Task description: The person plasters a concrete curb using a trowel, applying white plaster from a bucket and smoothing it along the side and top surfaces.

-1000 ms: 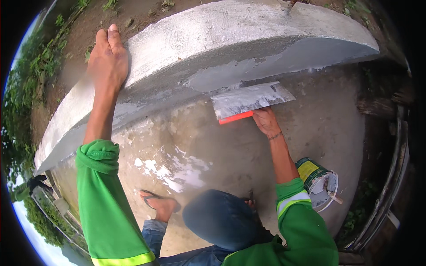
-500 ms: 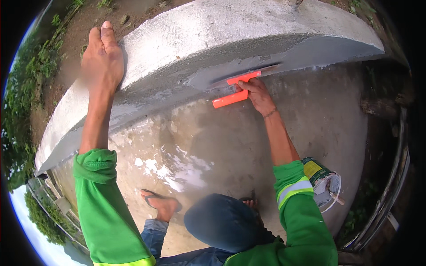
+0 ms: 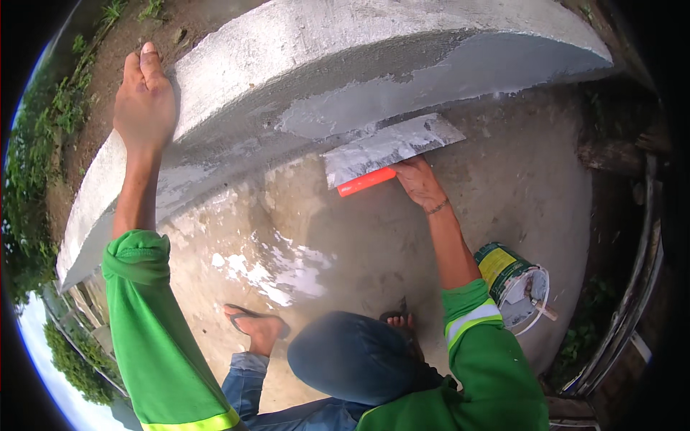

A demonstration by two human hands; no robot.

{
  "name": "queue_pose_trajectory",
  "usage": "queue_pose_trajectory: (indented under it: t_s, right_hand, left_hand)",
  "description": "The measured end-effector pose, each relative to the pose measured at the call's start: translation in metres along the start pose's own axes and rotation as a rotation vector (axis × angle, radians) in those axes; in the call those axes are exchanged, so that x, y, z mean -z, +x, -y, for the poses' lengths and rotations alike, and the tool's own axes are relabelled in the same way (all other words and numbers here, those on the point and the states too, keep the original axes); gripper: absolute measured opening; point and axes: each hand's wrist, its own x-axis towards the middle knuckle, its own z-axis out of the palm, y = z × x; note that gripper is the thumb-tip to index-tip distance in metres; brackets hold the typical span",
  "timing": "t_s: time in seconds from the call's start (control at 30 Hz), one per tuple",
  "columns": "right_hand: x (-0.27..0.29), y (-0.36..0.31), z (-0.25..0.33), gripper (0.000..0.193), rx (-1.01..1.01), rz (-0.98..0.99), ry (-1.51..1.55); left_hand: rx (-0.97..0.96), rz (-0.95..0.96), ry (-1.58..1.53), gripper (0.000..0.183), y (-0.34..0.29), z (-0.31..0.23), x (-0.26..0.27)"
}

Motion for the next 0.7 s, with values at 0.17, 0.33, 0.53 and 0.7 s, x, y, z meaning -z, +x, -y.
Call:
queue_pose_trajectory:
  t_s: [0.17, 0.33, 0.53, 0.7]
  right_hand:
    - [0.017, 0.045, -0.053, 0.032, -0.136, 0.062, 0.232]
    - [0.022, 0.061, -0.059, 0.028, -0.195, 0.077, 0.213]
    - [0.002, 0.059, -0.022, 0.028, -0.117, 0.112, 0.18]
    - [-0.043, 0.041, 0.07, 0.019, -0.049, 0.051, 0.178]
  left_hand:
    - [0.017, -0.003, -0.001, 0.051, 0.001, 0.002, -0.001]
    - [0.03, 0.012, 0.006, 0.052, -0.001, 0.003, 0.0]
    - [-0.021, -0.021, -0.009, 0.053, -0.001, -0.002, 0.0]
    - [0.028, 0.06, 0.002, 0.057, 0.0, 0.0, 0.004]
